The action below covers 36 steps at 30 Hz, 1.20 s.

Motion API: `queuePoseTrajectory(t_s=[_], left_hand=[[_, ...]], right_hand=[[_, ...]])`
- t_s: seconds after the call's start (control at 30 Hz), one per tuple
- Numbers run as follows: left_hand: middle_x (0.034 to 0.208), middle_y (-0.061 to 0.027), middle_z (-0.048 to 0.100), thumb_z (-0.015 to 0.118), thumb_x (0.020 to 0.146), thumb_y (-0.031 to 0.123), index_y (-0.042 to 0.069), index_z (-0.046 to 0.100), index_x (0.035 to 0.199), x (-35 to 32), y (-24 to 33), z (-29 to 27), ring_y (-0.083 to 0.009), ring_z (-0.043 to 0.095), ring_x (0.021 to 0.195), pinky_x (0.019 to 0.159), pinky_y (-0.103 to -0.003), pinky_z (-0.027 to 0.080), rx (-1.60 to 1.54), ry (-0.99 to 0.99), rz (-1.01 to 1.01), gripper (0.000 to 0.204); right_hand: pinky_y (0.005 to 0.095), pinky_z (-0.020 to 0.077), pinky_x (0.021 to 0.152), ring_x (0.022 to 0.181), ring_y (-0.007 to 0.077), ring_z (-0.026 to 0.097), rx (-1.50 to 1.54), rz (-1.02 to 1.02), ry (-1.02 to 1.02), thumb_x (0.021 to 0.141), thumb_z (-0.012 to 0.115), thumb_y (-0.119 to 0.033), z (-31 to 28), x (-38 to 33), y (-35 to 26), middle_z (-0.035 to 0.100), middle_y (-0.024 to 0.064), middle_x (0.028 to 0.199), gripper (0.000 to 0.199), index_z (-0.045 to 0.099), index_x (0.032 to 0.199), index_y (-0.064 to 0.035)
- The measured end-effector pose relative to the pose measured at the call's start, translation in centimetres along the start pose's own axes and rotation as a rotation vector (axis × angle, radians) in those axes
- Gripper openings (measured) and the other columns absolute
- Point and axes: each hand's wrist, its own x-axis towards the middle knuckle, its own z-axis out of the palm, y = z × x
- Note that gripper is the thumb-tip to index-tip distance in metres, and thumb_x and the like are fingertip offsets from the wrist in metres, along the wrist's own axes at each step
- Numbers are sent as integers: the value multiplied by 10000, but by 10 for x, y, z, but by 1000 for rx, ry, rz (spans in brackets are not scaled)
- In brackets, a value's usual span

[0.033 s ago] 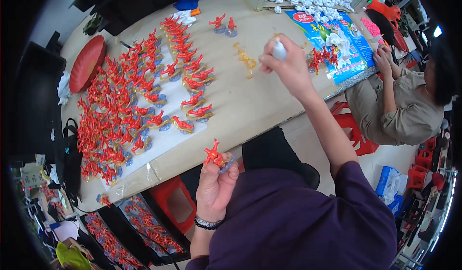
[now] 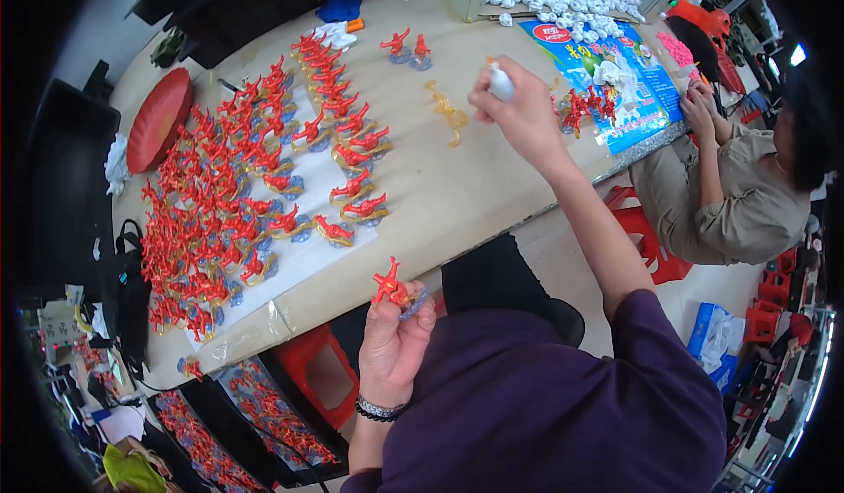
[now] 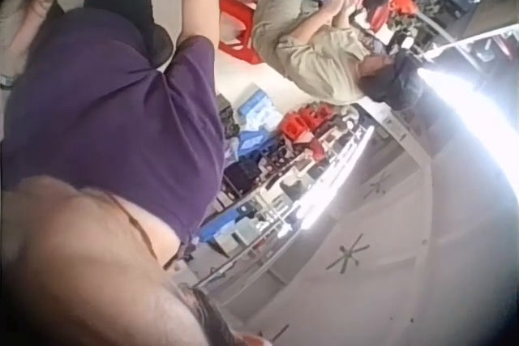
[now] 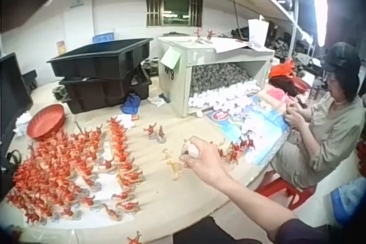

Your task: The person assembles plastic figurines by applying glue from a bottle to plastic figurine components and attaching them to figurine bases to create finished assemblies.

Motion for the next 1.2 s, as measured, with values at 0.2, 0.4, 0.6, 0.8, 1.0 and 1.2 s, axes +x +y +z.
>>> queuePoseTrajectory(t_s=[0.2,0.4,0.6,0.8,1.0,1.2], left_hand=[[1046,-108,626,785,770,268,-7,649,1040,1,4,0,-218,596,834,732,-296,504,11,-5,7,408],[1046,-110,634,794,760,262,-8,651,1036,2,5,-2,-219,611,858,735,-300,516,36,27,8,412],[1056,-113,605,767,779,323,-3,623,1053,-2,6,-1,-200,544,839,715,-285,469,119,-6,15,449],[1048,-102,636,804,749,262,-8,652,1037,0,2,3,-218,635,865,732,-302,536,124,-9,23,423],[1060,-102,600,784,761,334,0,632,1051,-1,-4,7,-197,556,819,699,-277,473,200,-26,13,468],[1050,-97,593,782,761,343,0,630,1046,-4,-7,4,-193,555,819,695,-275,471,212,-36,17,470]], right_hand=[[389,505,644,663,265,651,-789,-54,-94,786,720,-218,16,42,-4,653,142,717,221,674,824,-6],[428,503,676,740,303,667,-840,87,-200,730,758,-377,25,53,20,677,140,731,319,714,766,-63],[409,487,645,687,284,647,-518,137,-40,734,755,-315,17,37,11,665,146,709,290,703,822,-43],[366,468,600,596,212,601,-411,165,-54,758,725,-140,6,-32,-4,633,90,673,166,645,834,-16],[460,485,648,707,393,635,-683,110,-54,701,766,-158,10,-84,1,638,186,686,262,596,847,-24],[414,469,628,681,363,625,-745,56,-89,748,766,-178,-5,-82,3,608,187,672,245,602,844,-25]])
